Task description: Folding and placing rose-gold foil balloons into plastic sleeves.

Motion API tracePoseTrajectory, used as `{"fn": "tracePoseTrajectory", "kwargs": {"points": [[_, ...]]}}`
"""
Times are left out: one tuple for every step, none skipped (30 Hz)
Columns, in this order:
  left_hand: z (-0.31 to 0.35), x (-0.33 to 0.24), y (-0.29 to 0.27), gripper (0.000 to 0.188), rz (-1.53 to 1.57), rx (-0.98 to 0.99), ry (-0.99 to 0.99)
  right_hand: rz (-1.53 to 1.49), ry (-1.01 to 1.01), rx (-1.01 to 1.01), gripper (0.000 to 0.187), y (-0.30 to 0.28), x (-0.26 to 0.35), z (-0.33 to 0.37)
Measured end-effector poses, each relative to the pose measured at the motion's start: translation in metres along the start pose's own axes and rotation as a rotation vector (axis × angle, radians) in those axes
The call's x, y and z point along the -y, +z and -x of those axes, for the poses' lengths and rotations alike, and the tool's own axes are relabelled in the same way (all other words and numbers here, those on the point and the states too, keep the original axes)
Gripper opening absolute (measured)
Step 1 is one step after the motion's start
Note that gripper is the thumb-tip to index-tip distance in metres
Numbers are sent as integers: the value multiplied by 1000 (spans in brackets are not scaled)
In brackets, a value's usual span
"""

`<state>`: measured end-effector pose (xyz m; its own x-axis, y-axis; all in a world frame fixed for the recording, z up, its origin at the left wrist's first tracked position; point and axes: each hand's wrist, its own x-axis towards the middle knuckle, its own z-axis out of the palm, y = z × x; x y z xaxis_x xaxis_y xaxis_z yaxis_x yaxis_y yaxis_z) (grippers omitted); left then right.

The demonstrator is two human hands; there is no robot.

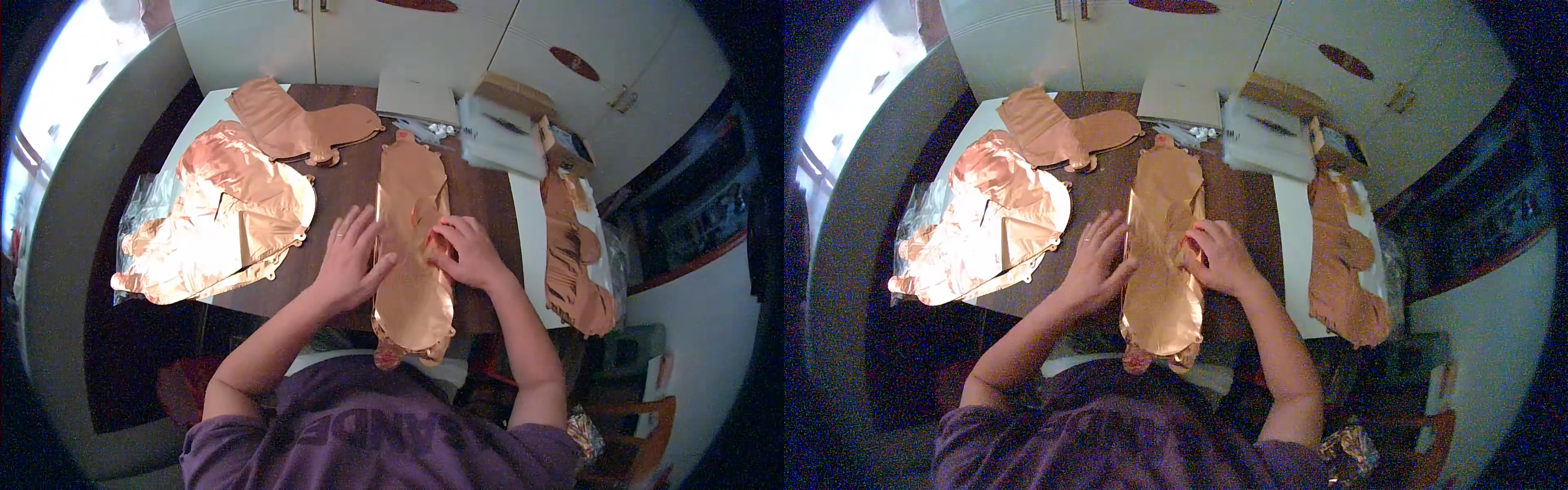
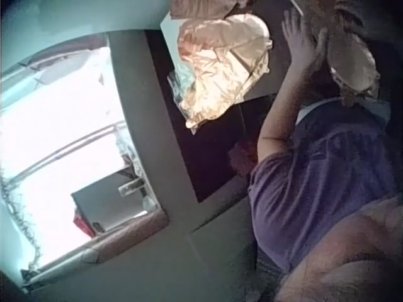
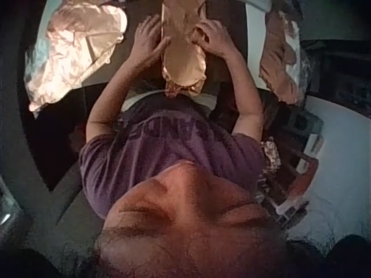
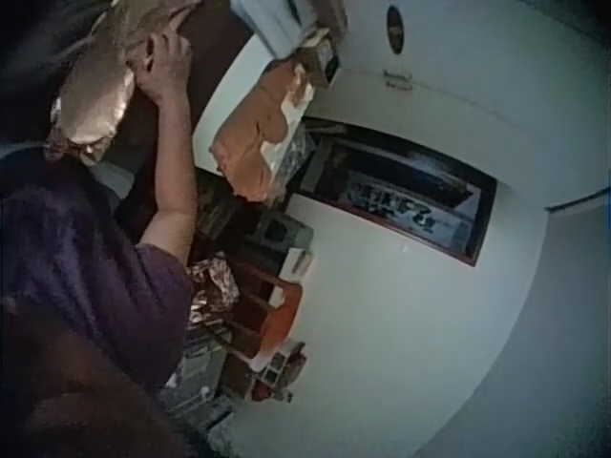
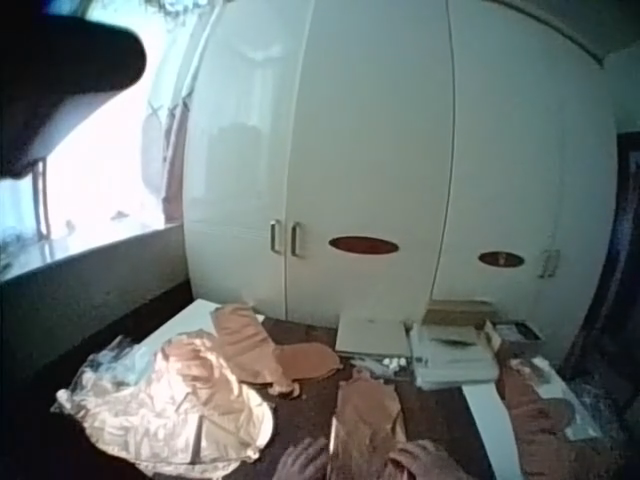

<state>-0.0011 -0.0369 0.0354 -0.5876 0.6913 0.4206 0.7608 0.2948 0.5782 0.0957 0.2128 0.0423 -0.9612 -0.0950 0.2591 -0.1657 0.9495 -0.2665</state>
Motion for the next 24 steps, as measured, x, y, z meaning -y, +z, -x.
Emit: {"fn": "tracePoseTrajectory", "kwargs": {"points": [[-1,6,12,64,-272,-17,-5,-22,8,1,50,0,0,-1],[-1,10,19,75,-313,104,13,-44,13,0,49,0,-1,-4],[0,11,26,77,-346,201,20,-44,10,0,49,0,-2,-5],[1,9,31,78,-376,299,27,-34,7,4,48,-1,-1,-5],[1,7,35,81,-381,280,64,-23,5,9,47,-2,0,-5],[0,7,37,81,-382,280,62,-24,4,10,47,-1,0,-6],[-1,4,37,81,-388,284,84,-29,-3,1,46,-1,-1,-5],[-2,2,36,81,-395,287,104,-34,-10,-8,46,-1,-2,-4],[-2,2,36,81,-389,272,112,-35,-9,-7,46,0,-2,-4],[-3,2,36,81,-389,272,112,-34,-34,-40,44,0,-3,-4],[-4,2,35,82,-390,276,120,-33,-59,-72,42,0,-4,-4],[-5,3,34,82,-392,280,127,-34,-60,-72,42,0,-4,-5],[-5,4,36,82,-393,279,125,-42,-54,-72,39,0,-4,-6],[-3,7,38,83,-375,285,115,-50,-49,-73,37,0,-4,-7],[-2,9,40,84,-357,290,105,-51,-52,-72,37,-2,-5,-11],[-1,8,40,84,-358,290,104,-70,-25,-53,35,-4,-7,-16],[-1,8,40,84,-385,284,119,-90,1,-34,33,-5,-10,-23],[-1,8,39,85,-412,279,133,-91,-2,-33,33,-5,-12,-32],[0,8,39,85,-413,279,129,-139,-2,-46,32,-3,-11,-44],[-1,6,40,85,-426,266,147,-181,5,-62,30,-2,-9,-53],[-2,5,40,85,-438,253,165,-158,-14,-125,29,7,-6,-61],[-2,5,41,85,-440,252,164,-159,-17,-125,29,17,-3,-70],[-3,5,41,86,-428,243,157,-108,-61,-163,30,26,1,-79],[-3,5,42,86,-416,233,152,-56,-105,-201,31,33,2,-86]]}}
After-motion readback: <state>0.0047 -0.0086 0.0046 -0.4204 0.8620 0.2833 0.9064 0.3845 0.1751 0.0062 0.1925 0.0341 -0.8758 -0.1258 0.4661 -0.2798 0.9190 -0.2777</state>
